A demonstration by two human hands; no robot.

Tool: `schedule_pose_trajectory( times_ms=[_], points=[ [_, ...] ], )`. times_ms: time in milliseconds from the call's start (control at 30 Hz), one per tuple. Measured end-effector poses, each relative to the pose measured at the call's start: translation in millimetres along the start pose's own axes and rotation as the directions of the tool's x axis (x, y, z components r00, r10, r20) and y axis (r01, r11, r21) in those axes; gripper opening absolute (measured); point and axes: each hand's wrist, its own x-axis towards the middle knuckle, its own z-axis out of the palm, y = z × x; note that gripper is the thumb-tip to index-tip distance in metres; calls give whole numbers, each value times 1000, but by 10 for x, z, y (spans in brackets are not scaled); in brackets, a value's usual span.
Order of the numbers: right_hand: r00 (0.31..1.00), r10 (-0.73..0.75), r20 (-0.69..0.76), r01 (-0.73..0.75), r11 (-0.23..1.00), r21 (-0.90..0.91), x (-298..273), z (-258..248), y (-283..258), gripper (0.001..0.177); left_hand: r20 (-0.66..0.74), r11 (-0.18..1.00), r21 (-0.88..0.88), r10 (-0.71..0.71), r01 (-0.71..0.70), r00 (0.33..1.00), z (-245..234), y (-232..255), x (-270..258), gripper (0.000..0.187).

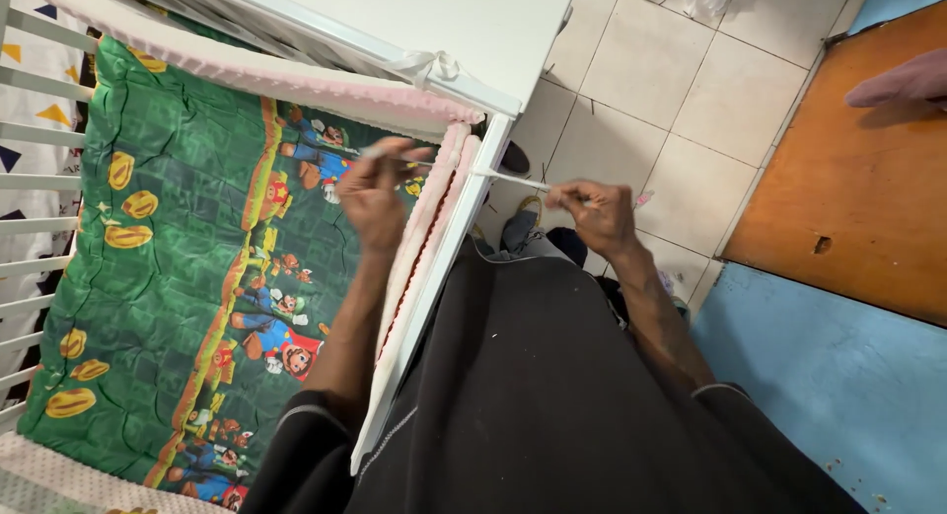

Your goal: Assembling and cleaning a baby crib, including tying bumpers to the rails and wiping the surface with a spray bottle and cloth.

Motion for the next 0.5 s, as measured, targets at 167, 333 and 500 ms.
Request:
schedule_pose_trajectory(
  times_ms=[167,333,500],
  points=[
    [997,60,57,-54,994,-97,-31,144,158,13,-208,962,-59,-272,266,939,-296,-321,-110,22],
    [975,136,-173,-71,939,337,258,270,-160,17,-54,968,-129,-222,214,973,147,162,-19,27],
    [986,162,22,-60,231,971,306,251,62,14,-63,978,-128,-175,166,982,-23,-5,106,27]
  ],
)
